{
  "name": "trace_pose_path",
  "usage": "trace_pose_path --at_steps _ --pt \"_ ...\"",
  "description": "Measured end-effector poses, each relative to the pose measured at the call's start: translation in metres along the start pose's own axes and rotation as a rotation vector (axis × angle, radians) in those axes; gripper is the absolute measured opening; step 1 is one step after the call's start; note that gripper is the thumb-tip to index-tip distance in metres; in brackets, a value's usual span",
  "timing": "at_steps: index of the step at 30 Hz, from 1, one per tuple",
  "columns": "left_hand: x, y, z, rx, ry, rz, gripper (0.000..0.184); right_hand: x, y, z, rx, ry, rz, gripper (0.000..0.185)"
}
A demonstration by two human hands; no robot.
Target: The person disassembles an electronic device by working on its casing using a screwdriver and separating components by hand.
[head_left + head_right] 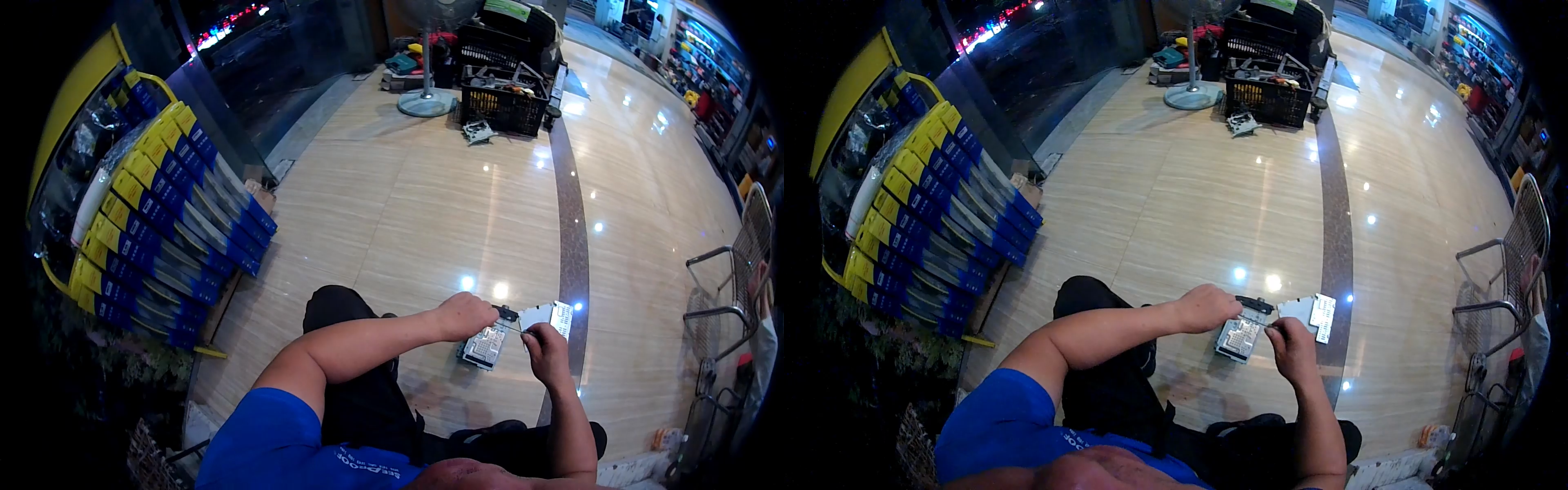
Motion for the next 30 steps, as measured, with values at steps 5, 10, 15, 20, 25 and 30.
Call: trace_pose_path --at_steps 5,10,15,20,25,30 --pt "0.000 0.000 0.000 -0.020 0.010 0.010 0.013 0.000 0.001 0.000 -0.009 -0.018 0.024 0.015" --pt "0.000 0.003 0.003 -0.052 0.017 -0.002 0.013 0.000 0.002 0.007 -0.086 0.026 0.019 0.019" --pt "-0.001 0.006 0.001 -0.045 0.000 -0.041 0.013 0.000 0.001 0.007 -0.066 0.040 -0.023 0.018" --pt "-0.002 0.008 -0.002 -0.029 -0.073 -0.141 0.013 -0.004 0.002 0.000 0.144 0.021 -0.039 0.019" --pt "-0.001 0.022 -0.006 -0.012 -0.065 -0.203 0.015 -0.001 0.001 0.006 0.031 -0.045 0.011 0.020" --pt "-0.004 0.006 0.004 -0.043 -0.016 -0.118 0.017 0.000 0.000 0.004 -0.068 -0.009 -0.039 0.026"
Point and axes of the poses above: each hand's wrist, its own x-axis away from the middle knuckle, its own y-axis out of the palm, z = x × y, the point moved 10 cm from there along -x, towards the middle knuckle, and after that the axes turned 1 degree about -y, right-handed, at the moved point
